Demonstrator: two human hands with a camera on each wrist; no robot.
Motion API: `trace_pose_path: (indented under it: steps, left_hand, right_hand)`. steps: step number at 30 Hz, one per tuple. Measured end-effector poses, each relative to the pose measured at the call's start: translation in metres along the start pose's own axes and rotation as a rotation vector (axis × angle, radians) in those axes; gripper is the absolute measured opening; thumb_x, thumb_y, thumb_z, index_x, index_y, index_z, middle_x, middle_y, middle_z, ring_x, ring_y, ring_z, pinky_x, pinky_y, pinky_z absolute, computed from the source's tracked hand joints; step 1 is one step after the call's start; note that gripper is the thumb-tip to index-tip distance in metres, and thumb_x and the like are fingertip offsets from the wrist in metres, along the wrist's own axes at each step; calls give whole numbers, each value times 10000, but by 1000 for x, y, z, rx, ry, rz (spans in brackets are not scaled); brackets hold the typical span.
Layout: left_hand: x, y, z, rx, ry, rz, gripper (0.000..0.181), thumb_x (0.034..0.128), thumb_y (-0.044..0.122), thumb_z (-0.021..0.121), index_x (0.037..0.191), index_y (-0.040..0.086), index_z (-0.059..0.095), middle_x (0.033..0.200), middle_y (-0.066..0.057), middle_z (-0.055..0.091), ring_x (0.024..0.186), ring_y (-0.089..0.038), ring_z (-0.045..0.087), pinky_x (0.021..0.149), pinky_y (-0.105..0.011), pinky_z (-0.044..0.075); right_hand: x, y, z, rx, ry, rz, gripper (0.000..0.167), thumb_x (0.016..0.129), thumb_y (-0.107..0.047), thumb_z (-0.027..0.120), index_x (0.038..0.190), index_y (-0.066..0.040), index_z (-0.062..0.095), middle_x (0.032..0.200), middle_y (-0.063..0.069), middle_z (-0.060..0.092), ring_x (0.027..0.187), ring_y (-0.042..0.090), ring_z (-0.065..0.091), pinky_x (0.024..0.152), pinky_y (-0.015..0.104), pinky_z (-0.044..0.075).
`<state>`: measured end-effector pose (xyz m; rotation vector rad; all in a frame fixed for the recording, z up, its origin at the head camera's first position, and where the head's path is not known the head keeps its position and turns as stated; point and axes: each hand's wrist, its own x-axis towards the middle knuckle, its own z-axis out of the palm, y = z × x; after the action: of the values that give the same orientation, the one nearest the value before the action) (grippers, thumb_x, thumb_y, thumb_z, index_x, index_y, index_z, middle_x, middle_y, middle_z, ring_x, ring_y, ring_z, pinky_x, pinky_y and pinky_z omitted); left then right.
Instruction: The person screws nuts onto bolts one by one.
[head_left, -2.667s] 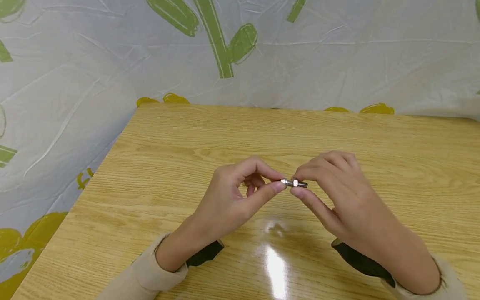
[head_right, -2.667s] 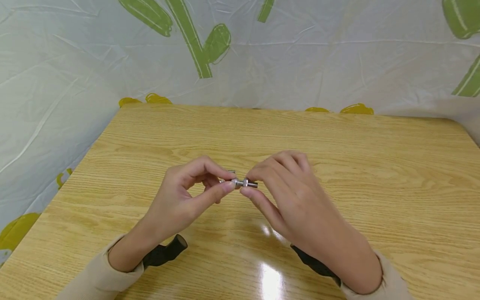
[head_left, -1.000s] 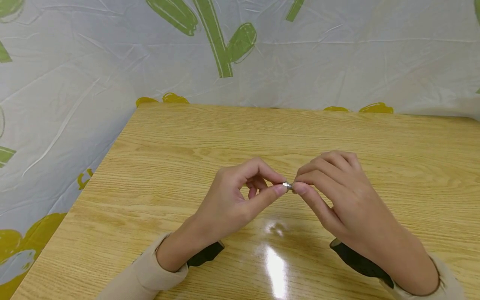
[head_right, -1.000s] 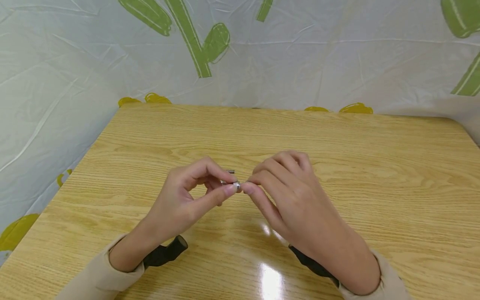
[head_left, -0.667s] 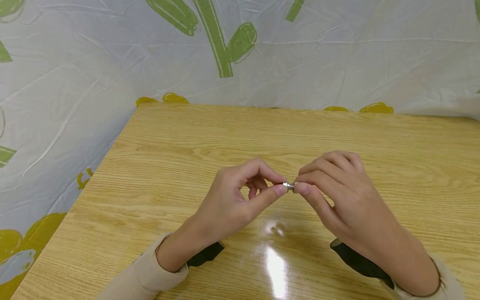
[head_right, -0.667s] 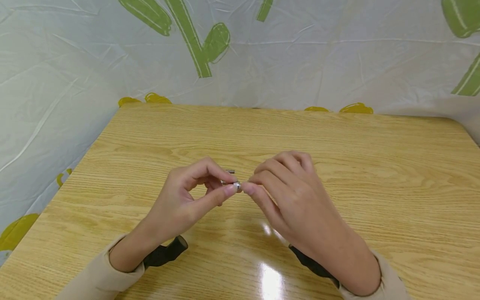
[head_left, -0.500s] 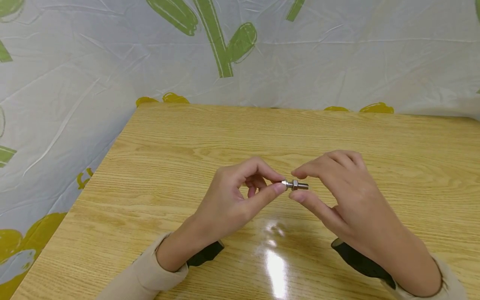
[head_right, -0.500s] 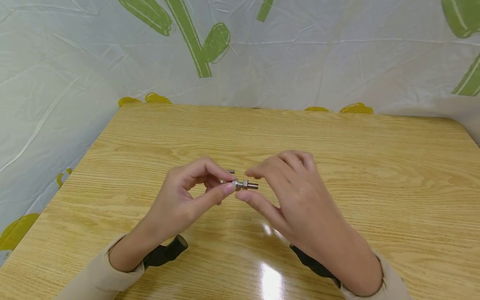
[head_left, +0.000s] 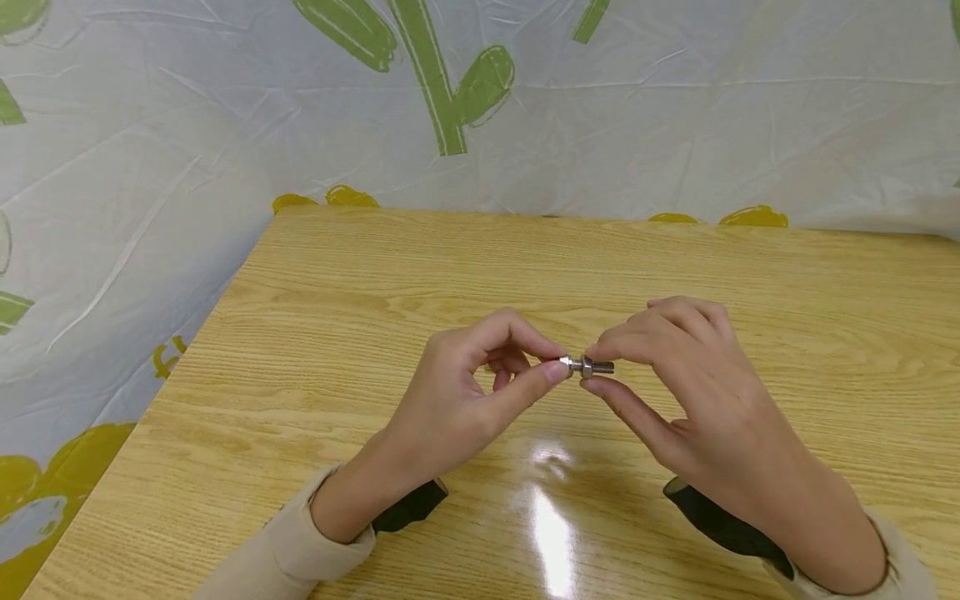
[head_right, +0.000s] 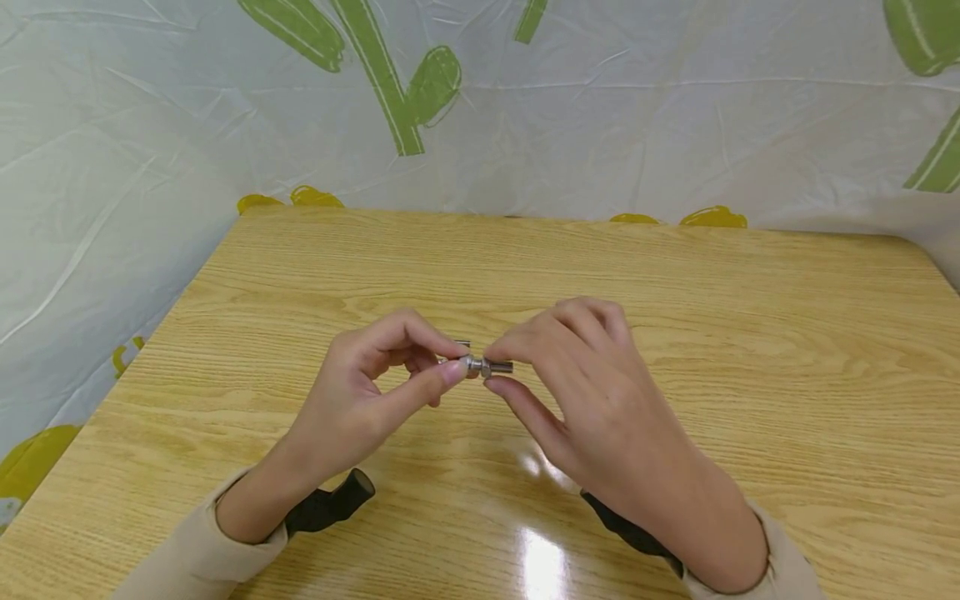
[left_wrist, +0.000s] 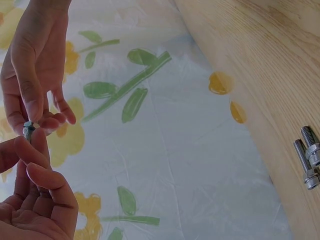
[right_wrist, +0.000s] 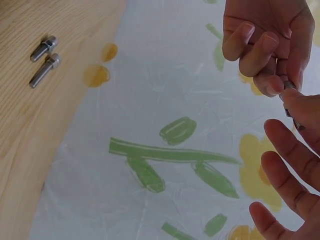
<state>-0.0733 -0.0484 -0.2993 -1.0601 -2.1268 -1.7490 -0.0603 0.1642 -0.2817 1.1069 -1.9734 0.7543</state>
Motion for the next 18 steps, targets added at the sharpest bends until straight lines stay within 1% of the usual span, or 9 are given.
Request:
trace_pose_path:
  steps: [3,7,12,18]
  left_hand:
    - [0,1,0,-1,-1,0,80,897,291,624,970,258,624,869,157,660,612,-41,540,521,-236,452]
    - [0,1,0,-3,-3,-3,83,898,291,623,970,250,624,867,157,659,616,-45,544,531,-237,455]
    - [0,2,0,-4,-5,-6,83,898,291,623,971,250,624,861,147,662,614,-46,544,527,-237,451]
    - [0,4,-1,7,-6,-18,84,900,299,620,967,248,625,875,166,662,619,-43,550,526,-237,449]
  right_hand:
    - [2,-1,0,-7,-5,1,220,889,-267,641,974,-66,669,903,-35,650,854,199,529,848,408,352]
    - [0,1,0,-3,-8,-5,208,863,-238,675,983,-68,672,912,-38,653,866,202,538,846,415,355]
    - [-4,3,0,-3,-19,-2,238,830,-234,711,1006,-78,678,920,-37,653,882,214,543,854,422,356]
    - [-4,3,-1,-8,-61,23,244,835,-245,704,1033,-105,676,935,-49,649,912,214,540,877,428,342]
